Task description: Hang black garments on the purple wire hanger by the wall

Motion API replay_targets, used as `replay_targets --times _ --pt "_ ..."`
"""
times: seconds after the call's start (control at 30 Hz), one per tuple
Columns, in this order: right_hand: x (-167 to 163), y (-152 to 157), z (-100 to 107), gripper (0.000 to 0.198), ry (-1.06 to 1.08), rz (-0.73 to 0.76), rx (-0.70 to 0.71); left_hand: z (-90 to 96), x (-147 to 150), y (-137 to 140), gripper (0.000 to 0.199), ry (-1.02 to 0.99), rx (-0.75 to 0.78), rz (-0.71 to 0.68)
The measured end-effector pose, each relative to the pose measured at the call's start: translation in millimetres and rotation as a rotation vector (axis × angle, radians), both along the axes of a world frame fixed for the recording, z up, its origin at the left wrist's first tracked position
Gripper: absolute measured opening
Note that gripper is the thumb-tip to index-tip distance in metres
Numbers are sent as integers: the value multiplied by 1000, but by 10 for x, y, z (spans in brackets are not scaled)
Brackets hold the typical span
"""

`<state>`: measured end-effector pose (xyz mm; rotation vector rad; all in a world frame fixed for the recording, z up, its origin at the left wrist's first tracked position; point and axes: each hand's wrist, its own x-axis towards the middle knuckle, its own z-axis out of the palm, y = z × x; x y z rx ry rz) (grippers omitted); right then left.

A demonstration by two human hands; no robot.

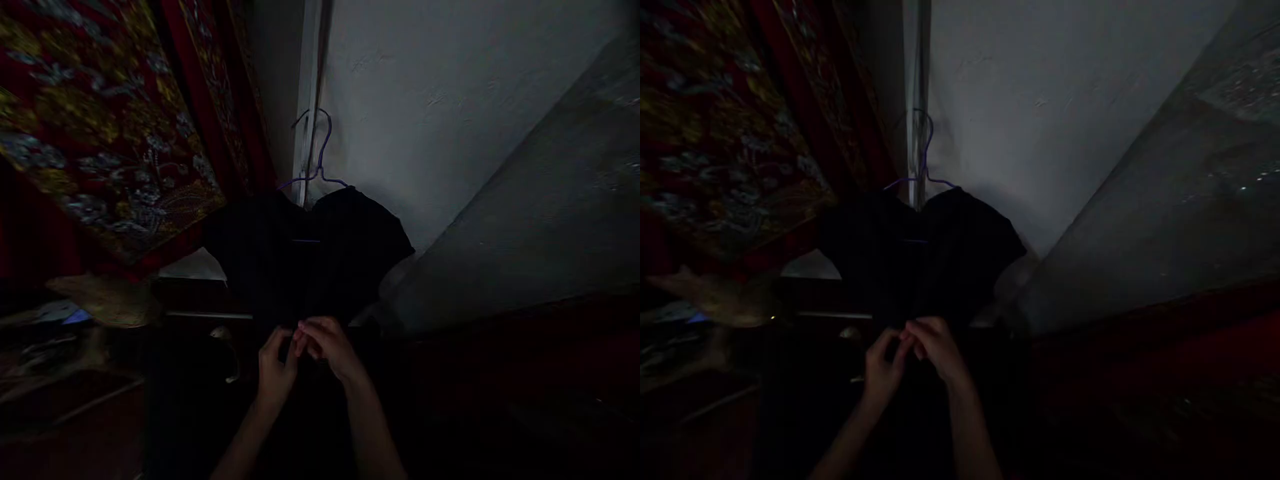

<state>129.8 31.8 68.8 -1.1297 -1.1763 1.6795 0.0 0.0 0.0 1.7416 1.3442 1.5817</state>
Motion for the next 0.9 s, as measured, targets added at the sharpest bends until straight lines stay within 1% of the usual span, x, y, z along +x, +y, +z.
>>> replay_targets --times 0.07,0.13,0.23,0.3,0.37,0.4,0.47,0.53,0.57,0.6,0.67,0.73,0.77,0.8,0.83,0.9 --pt "57 242 303 41 3 1 31 -30 21 44 12 6 -2 27" --pt "104 487 653 38 12 -27 86 -54 54 79 13 19 -11 32" --pt "126 812 1234 30 62 -168 213 -65 126 115 15 46 -39 1" --pt "104 929 1555 25 65 -237 318 -46 159 151 16 73 -69 -38" --pt "65 936 1746 25 40 -250 393 -2 148 222 14 108 -102 -86" --pt "45 905 1788 26 32 -247 417 32 121 275 13 129 -119 -115" --pt "20 809 1786 29 38 -258 444 141 24 406 10 178 -152 -185" --pt "17 717 1717 31 58 -283 455 339 -107 545 7 228 -177 -266" --pt "20 683 1674 33 60 -287 457 482 -173 607 5 245 -175 -294" --pt "23 659 1633 34 56 -284 462 655 -232 662 8 254 -159 -314" --pt "20 627 1567 36 26 -256 488 1070 -312 746 24 229 -41 -268" --pt "5 598 1535 37 -11 -229 538 1511 -333 808 31 182 181 -179" --pt "-5 580 1533 37 -29 -220 570 1714 -323 838 34 168 284 -155" --pt "-13 559 1538 37 -47 -218 605 1890 -304 867 35 176 354 -153" --pt "-18 540 1549 37 -66 -225 645 2035 -280 896 31 194 397 -156" --pt "-14 515 1575 37 -109 -249 731 2222 -228 951 18 250 444 -156"
